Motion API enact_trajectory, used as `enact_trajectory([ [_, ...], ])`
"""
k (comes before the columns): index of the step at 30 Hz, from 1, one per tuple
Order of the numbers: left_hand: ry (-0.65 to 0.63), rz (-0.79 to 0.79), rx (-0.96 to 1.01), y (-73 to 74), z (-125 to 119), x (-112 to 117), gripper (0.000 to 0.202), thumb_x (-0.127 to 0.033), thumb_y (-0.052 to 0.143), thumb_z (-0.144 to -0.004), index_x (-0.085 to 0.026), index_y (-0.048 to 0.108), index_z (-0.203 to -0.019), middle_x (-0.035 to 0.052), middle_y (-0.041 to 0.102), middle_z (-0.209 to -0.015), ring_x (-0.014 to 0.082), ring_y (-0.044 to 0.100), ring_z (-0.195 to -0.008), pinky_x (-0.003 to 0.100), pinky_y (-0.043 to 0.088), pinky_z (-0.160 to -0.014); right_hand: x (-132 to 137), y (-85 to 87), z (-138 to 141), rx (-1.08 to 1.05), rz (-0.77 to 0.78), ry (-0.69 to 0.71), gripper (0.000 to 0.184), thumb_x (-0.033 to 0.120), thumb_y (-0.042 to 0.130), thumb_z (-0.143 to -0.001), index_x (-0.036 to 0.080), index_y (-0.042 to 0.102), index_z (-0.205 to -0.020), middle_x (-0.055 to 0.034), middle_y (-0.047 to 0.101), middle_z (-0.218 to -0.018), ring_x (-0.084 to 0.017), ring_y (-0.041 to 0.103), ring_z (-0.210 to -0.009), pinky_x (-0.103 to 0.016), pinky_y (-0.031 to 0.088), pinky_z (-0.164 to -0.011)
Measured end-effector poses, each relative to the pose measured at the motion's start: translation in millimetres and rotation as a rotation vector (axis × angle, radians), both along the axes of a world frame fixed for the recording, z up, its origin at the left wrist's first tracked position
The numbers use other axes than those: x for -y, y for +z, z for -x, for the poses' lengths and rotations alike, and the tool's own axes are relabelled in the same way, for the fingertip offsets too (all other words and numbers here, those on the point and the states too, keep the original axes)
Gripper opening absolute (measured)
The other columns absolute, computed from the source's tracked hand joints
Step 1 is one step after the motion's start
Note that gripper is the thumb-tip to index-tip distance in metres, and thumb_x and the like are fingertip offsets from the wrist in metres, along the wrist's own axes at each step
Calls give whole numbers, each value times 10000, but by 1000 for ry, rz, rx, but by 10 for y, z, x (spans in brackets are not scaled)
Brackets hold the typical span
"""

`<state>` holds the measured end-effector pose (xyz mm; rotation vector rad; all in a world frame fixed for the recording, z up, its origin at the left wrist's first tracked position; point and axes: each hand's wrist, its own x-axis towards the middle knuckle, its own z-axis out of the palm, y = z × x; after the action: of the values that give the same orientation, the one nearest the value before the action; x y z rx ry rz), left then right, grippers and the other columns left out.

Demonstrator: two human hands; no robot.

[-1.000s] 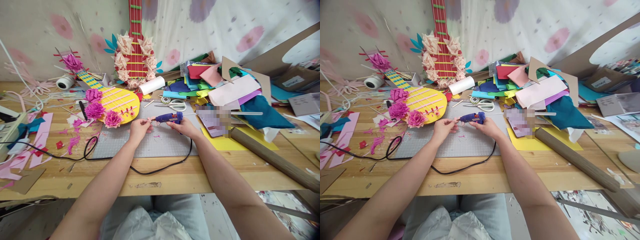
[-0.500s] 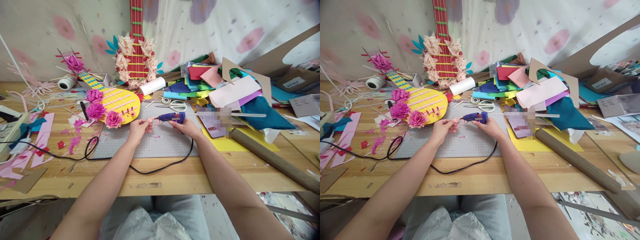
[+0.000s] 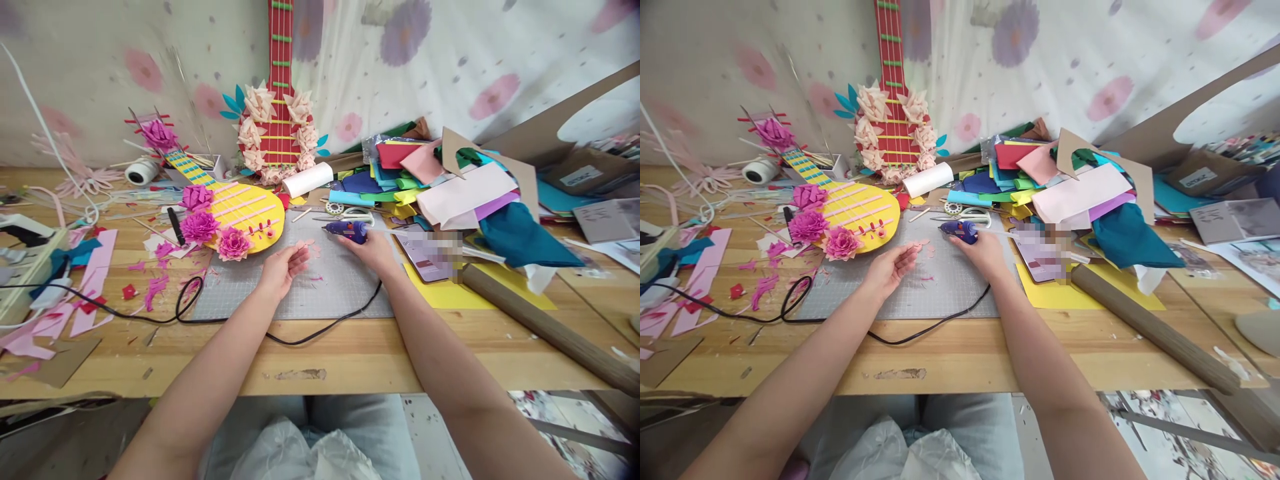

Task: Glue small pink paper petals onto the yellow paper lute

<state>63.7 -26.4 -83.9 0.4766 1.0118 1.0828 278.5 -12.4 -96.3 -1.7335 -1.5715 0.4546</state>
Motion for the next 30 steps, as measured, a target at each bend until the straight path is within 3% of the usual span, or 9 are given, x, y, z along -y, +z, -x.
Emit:
enact_trajectory([
  [2, 45, 46, 70, -2, -2, -6, 95, -149, 605, -782, -117, 691, -758, 48, 713, -746, 69, 646, -572, 136, 518, -498, 113, 97, -16, 169, -52, -124, 471, 605, 652, -642, 188, 582, -847, -124, 636, -905, -289, 564, -919, -360, 402, -744],
  [4, 95, 89, 134, 9, -17, 4, 87, -137, 600, -788, -124, 679, -754, 13, 682, -656, 48, 613, -507, 123, 509, -478, 238, 203, -22, 297, 8, -223, 421, 564, 682, -625, 194, 548, -772, -115, 626, -849, -281, 560, -877, -344, 393, -706],
  [6, 137, 110, 183, 26, -44, 30, 87, -131, 595, -797, -128, 662, -741, -26, 624, -563, 19, 549, -430, 102, 490, -452, 341, 292, 14, 302, 155, -169, 368, 536, 676, -642, 212, 505, -683, -67, 602, -712, -238, 558, -740, -315, 367, -627],
  [9, 172, 99, 199, 41, -95, 81, 112, -147, 604, -801, -130, 623, -692, -58, 552, -501, -5, 469, -377, 84, 464, -424, 379, 344, 204, 128, 201, 52, 296, 473, 640, -692, 220, 493, -648, -17, 581, -629, -169, 513, -605, -289, 335, -567],
  [13, 197, 44, 175, 29, -128, 112, 115, -186, 661, -763, -131, 598, -684, -68, 516, -498, -2, 449, -380, 93, 452, -416, 218, 265, 645, -401, 130, 289, 217, 398, 643, -665, 206, 564, -727, -10, 625, -742, -131, 546, -672, -264, 402, -609],
  [18, 256, 11, 192, -2, -115, 82, 125, -213, 676, -750, -128, 598, -702, -66, 517, -504, 11, 466, -397, 113, 447, -429, 40, 135, 1071, -779, 260, 212, 271, 321, 702, -589, 194, 583, -796, 19, 612, -674, -102, 551, -609, -223, 410, -543],
  [25, 308, 0, 205, -34, -114, 60, 178, -274, 668, -765, -122, 601, -701, -49, 559, -522, 18, 479, -399, 126, 452, -441, 15, 97, 1274, -1023, 243, 163, 292, 330, 738, -513, 186, 561, -695, 49, 571, -593, -78, 519, -521, -201, 395, -477],
  [30, 325, 8, 184, -9, -113, 52, 169, -266, 663, -769, -123, 610, -697, -54, 550, -513, 18, 475, -396, 131, 452, -457, 23, 128, 1343, -1063, 261, 140, 258, 316, 737, -523, 177, 578, -671, 44, 569, -576, -68, 502, -498, -193, 387, -456],
])
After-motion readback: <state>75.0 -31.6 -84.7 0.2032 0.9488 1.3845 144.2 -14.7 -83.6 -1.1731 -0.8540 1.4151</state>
